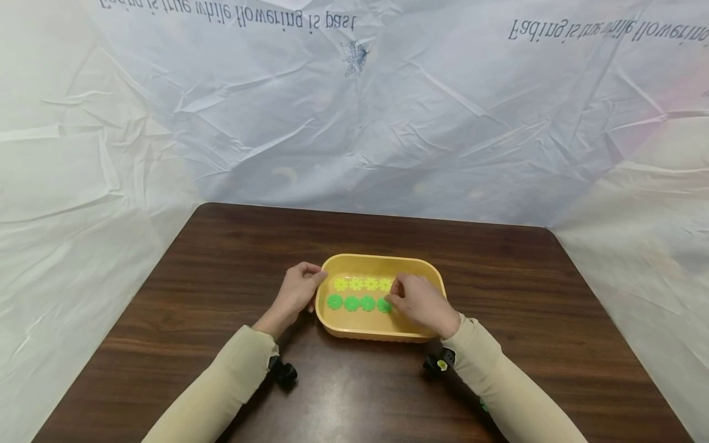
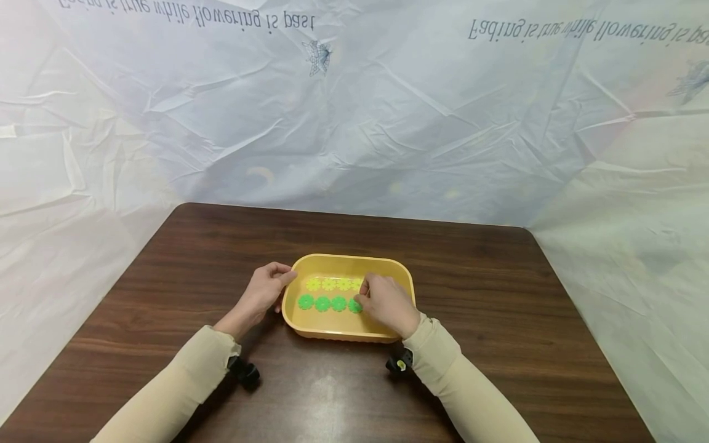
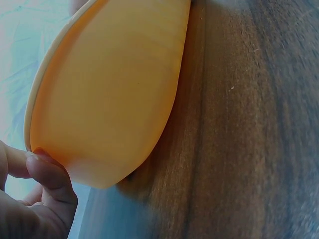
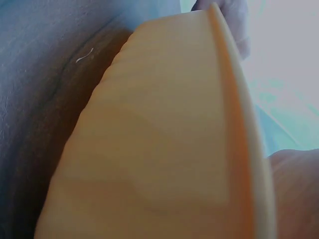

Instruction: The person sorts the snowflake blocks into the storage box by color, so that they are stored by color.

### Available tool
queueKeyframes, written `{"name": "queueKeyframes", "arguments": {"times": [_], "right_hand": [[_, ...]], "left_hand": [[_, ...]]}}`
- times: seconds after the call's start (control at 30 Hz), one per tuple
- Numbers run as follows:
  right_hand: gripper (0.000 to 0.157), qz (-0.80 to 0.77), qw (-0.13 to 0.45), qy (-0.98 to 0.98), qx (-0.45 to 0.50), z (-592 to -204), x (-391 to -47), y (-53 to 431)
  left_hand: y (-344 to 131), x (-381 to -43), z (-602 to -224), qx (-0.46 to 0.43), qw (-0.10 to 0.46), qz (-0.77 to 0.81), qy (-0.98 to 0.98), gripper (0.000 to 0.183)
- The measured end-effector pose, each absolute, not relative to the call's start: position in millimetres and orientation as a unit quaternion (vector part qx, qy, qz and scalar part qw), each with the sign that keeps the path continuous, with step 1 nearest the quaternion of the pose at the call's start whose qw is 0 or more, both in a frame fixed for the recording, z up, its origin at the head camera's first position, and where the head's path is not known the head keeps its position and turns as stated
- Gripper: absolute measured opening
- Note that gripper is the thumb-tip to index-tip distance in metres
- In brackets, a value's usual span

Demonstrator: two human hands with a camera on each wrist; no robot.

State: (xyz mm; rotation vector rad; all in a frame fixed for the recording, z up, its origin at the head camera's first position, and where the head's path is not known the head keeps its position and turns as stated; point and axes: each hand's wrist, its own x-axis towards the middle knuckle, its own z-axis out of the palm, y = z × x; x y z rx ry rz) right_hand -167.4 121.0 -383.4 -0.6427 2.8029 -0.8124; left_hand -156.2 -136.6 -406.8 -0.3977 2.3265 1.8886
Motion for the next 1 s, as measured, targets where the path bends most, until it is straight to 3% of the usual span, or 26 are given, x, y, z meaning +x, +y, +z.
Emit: {"name": "queueKeyframes", "arguments": {"times": [0.7,1.0], "right_hand": [[0.015,-0.268,0.014,0.936,-0.229,-347.1,-131.8,150.4],[0.012,-0.287,0.054,0.916,-0.275,-341.3,-108.9,172.5]], "left_hand": [[-138.1,-156.1,-408.5,-0.129,0.059,0.629,0.765,0.026],[-138.7,-156.0,-407.7,-0.128,0.063,0.63,0.764,0.025]]}}
